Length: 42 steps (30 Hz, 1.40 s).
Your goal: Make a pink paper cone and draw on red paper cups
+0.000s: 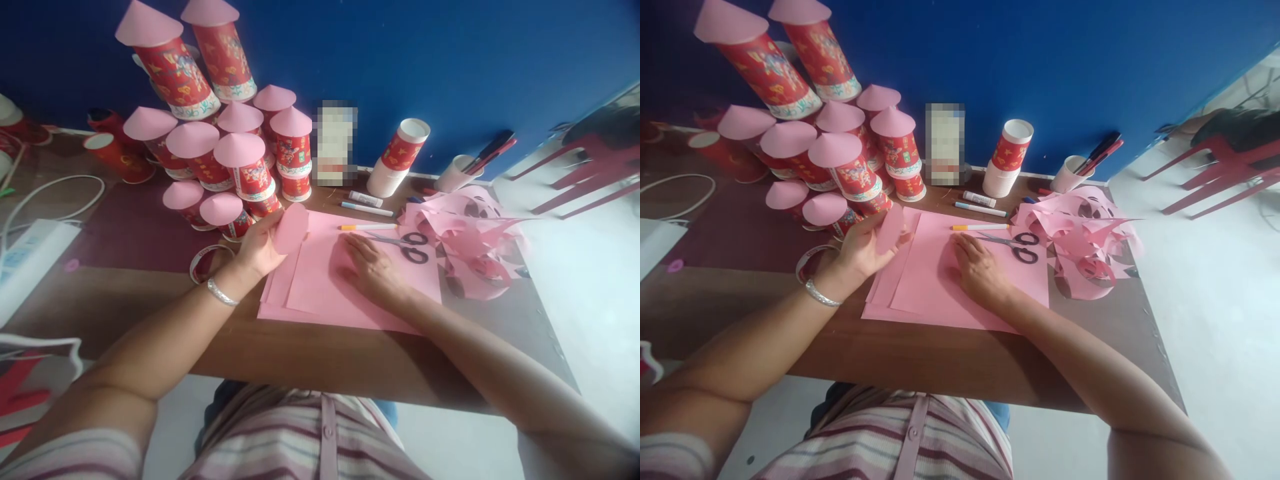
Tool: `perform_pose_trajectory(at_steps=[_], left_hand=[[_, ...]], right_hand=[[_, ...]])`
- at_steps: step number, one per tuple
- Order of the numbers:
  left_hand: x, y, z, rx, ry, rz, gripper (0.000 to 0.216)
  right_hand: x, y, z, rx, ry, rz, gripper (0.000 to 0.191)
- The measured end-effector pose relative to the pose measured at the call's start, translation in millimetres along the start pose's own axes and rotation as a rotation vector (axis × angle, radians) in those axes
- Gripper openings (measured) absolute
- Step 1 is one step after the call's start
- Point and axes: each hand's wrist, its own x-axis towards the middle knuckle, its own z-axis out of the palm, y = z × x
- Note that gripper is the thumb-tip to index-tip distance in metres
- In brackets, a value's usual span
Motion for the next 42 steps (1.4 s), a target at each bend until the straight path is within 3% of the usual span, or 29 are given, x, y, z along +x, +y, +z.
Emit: perform_pose_trajectory(at_steps=[4, 7, 8, 9, 12, 14, 17, 19, 21, 23, 25, 26, 29, 31, 33, 34, 36, 37, 39, 42], left_hand=[[-1.7, -0.7, -1.4, 0.005, -0.054, 0.002, 0.02], [-2.0, 0.5, -1.6, -0.011, -0.056, 0.007, 0.017], [-2.2, 1.5, -1.6, -0.016, -0.064, 0.009, 0.016], [-2.3, 2.6, -1.7, -0.023, -0.073, 0.01, 0.016], [-2.3, 5.7, -2.7, -0.038, -0.093, -0.003, 0.018], [-2.1, 6.4, -3.4, -0.042, -0.102, -0.008, 0.017], [-2.1, 5.2, -3.4, -0.031, -0.102, 0.004, 0.013], [-2.5, 3.9, -2.9, -0.022, -0.09, 0.014, 0.012], [-3.0, 3.4, -2.8, -0.015, -0.075, 0.022, 0.013], [-3.4, 3.9, -3.2, -0.013, -0.065, 0.032, 0.013], [-3.6, 5.2, -3.7, -0.018, -0.067, 0.041, 0.013], [-3.6, 5.7, -3.6, -0.022, -0.075, 0.04, 0.013], [-3.9, 6.5, -2.0, -0.027, -0.108, 0.02, 0.014], [-4.3, 6.2, -0.5, -0.026, -0.114, 0.014, 0.013], [-4.5, 6.0, 0.1, -0.028, -0.109, 0.019, 0.01], [-4.5, 6.1, -0.2, -0.031, -0.107, 0.026, 0.009], [-3.9, 6.8, -1.7, -0.031, -0.107, 0.043, 0.009], [-3.3, 7.4, -2.8, -0.028, -0.11, 0.049, 0.009], [-1.9, 8.5, -4.6, -0.018, -0.117, 0.048, 0.009], [-0.2, 9.1, -5.0, -0.01, -0.109, 0.039, 0.01]], right_hand=[[12.8, 2.6, 27.2, -0.03, -0.028, -0.012, 0.077], [17.0, -17.9, 29.0, 0.034, -0.088, -0.06, 0.09], [15.6, -28.0, 25.7, 0.09, -0.111, -0.139, 0.091], [12.8, -38.3, 21.0, 0.174, -0.154, -0.275, 0.085], [1.3, -57.9, 5.7, 0.531, -0.294, -0.665, 0.043], [-1.6, -52.4, 1.5, 0.605, -0.246, -0.569, 0.037], [6.1, -27.7, 9.5, 0.305, 0.022, -0.111, 0.054], [13.3, -20.7, 17.7, 0.169, 0.007, 0.032, 0.072], [16.0, -30.1, 20.9, 0.188, -0.074, -0.053, 0.078], [13.3, -47.9, 17.0, 0.38, -0.244, -0.44, 0.063], [9.7, -58.0, 10.4, 0.557, -0.375, -0.69, 0.041], [9.5, -56.6, 8.4, 0.557, -0.323, -0.621, 0.041], [19.0, -32.8, 14.6, 0.285, -0.036, -0.138, 0.057], [29.6, -18.6, 25.2, 0.166, 0.003, 0.022, 0.077], [36.1, -20.0, 32.2, 0.177, -0.049, -0.052, 0.083], [36.4, -26.7, 32.0, 0.239, -0.102, -0.188, 0.076], [31.7, -45.3, 23.2, 0.428, -0.263, -0.507, 0.044], [27.6, -53.3, 15.4, 0.545, -0.32, -0.598, 0.034], [19.5, -59.3, -2.0, 0.703, -0.369, -0.557, 0.025], [13.7, -40.3, -17.8, 0.631, -0.15, -0.253, 0.025]])
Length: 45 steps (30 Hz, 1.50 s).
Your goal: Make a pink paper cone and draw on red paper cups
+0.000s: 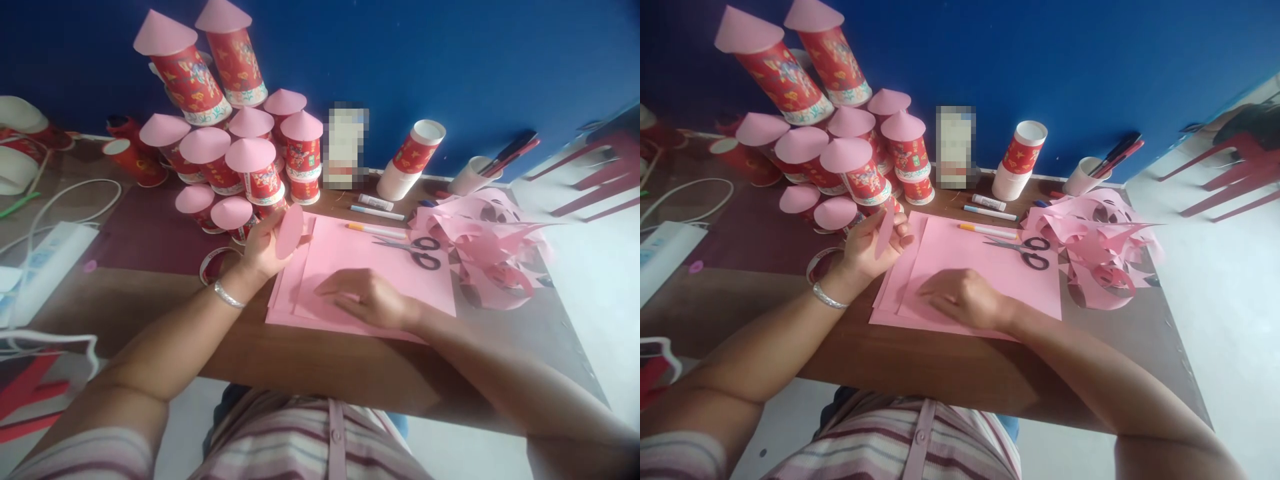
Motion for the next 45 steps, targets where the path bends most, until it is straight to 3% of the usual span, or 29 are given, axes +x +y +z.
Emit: perform_pose_trajectory(at_steps=[4, 6, 9, 11, 12, 14, 17, 19, 23, 31, 34, 39, 42, 45], left_hand=[[0.0, -2.1, 3.6, 0.046, 0.052, -0.015, 0.011], [-0.1, -4.2, 4.7, 0.083, 0.094, 0.002, 0.011], [1.2, -8.3, 3.5, 0.136, 0.116, 0.057, 0.014], [2.5, -11.4, 1.2, 0.165, 0.086, 0.103, 0.017], [2.8, -12.8, 0.0, 0.19, 0.061, 0.125, 0.018], [2.3, -14.8, -2.0, 0.285, 0.007, 0.156, 0.021], [-0.9, -16.1, -2.9, 0.557, -0.055, 0.205, 0.025], [-3.0, -17.3, -2.2, 0.745, -0.082, 0.271, 0.024], [-3.1, -24.3, 0.3, 0.938, -0.158, 0.274, 0.019], [-1.1, -35.4, -0.3, 1.007, -0.171, 0.293, 0.026], [-2.9, -33.8, -1.1, 1.076, -0.167, 0.351, 0.029], [-10.1, -30.4, -1.0, 1.285, -0.178, 0.573, 0.025], [-15.8, -30.7, 0.8, 1.303, -0.229, 0.559, 0.018], [-20.4, -32.5, 2.9, 1.354, -0.3, 0.538, 0.012]], right_hand=[[-9.3, 22.9, -9.6, -0.339, 0.251, 0.18, 0.024], [-12.6, 16.7, -1.2, -0.253, 0.2, 0.113, 0.026], [-16.7, -12.2, 11.4, 0.276, -0.329, -0.161, 0.021], [-17.4, -26.6, 9.5, 0.557, -0.449, -0.079, 0.021], [-16.8, -28.4, 4.7, 0.61, -0.407, 0.03, 0.023], [-14.0, -20.1, -9.4, 0.6, -0.135, 0.287, 0.028], [-8.9, 10.0, -30.1, 0.315, 0.345, 0.517, 0.032], [-6.8, 28.5, -36.2, 0.106, 0.524, 0.57, 0.032], [-5.4, 42.3, -31.3, -0.002, 0.471, 0.574, 0.035], [-4.1, 37.2, -18.8, 0.219, 0.303, 0.533, 0.047], [-5.1, 34.3, -17.6, 0.106, 0.273, 0.546, 0.043], [-6.0, 21.5, -16.8, -0.182, 0.181, 0.587, 0.041], [-6.8, 16.9, -18.5, -0.28, 0.122, 0.595, 0.04], [-8.6, 18.6, -22.2, -0.359, 0.166, 0.564, 0.028]])
